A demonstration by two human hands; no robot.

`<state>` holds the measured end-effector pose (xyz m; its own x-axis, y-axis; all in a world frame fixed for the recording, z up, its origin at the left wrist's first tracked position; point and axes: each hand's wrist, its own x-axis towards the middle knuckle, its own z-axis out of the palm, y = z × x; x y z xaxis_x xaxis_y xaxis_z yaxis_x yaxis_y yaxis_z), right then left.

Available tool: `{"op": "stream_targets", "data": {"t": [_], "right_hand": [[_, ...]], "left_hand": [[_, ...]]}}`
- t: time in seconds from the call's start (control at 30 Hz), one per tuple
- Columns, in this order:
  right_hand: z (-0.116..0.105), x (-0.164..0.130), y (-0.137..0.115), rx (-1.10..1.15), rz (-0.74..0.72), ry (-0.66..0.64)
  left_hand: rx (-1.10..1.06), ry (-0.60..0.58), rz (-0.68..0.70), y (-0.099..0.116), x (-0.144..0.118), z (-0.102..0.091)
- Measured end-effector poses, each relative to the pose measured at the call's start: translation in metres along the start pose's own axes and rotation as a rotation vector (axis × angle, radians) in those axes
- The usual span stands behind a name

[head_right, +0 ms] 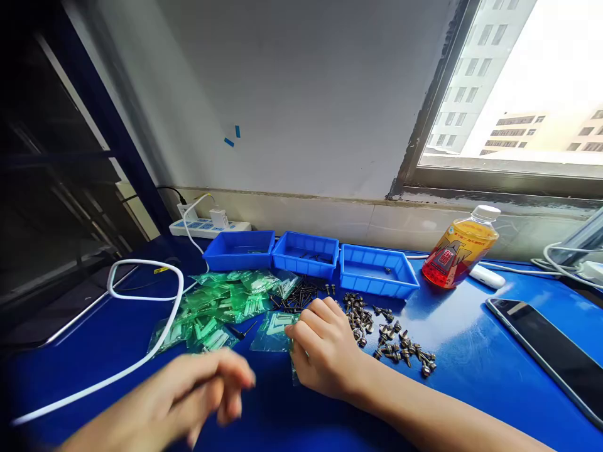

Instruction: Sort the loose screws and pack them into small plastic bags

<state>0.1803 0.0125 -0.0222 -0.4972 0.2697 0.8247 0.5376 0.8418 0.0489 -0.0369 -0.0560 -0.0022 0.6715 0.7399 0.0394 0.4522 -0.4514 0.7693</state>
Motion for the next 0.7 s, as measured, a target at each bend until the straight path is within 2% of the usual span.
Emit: {"op": "stream_targets", "data": {"t": [0.03, 0.1, 0.2, 0.37, 0.4, 0.47, 0.53, 0.6, 0.7], "right_hand": [[0.000, 0.000, 0.000, -0.005, -0.005, 0.015], [-0.001, -0.001, 0.000, -0.009, -0.022, 0.019], [-0.002, -0.001, 0.001, -0.037, -0.029, 0.019], [-0.005, 0.003, 0.007, -0.105, 0.032, 0.067], [-0.006, 0.005, 0.008, -0.115, 0.026, 0.063], [-0.010, 0.007, 0.010, -0.137, 0.005, 0.029], [-0.013, 0.009, 0.009, -0.134, 0.017, -0.041], [-0.014, 0.011, 0.006, -0.069, 0.100, -0.111], [-0.015, 0.013, -0.001, 0.135, 0.321, -0.137]], "left_hand": [[-0.164, 0.084, -0.162, -0.001, 0.012, -0.009], [-0.436, 0.135, -0.377, -0.003, 0.037, -0.022], [-0.628, 0.096, -0.450, -0.007, 0.068, -0.029], [-0.730, -0.049, -0.432, -0.012, 0.091, -0.028], [-0.760, -0.049, -0.419, -0.012, 0.093, -0.028], [-0.788, 0.017, -0.371, -0.012, 0.095, -0.028], [-0.753, 0.140, -0.294, -0.013, 0.096, -0.028], [-0.670, 0.255, -0.207, -0.014, 0.096, -0.027], [-0.550, 0.399, -0.083, -0.017, 0.095, -0.026]]}}
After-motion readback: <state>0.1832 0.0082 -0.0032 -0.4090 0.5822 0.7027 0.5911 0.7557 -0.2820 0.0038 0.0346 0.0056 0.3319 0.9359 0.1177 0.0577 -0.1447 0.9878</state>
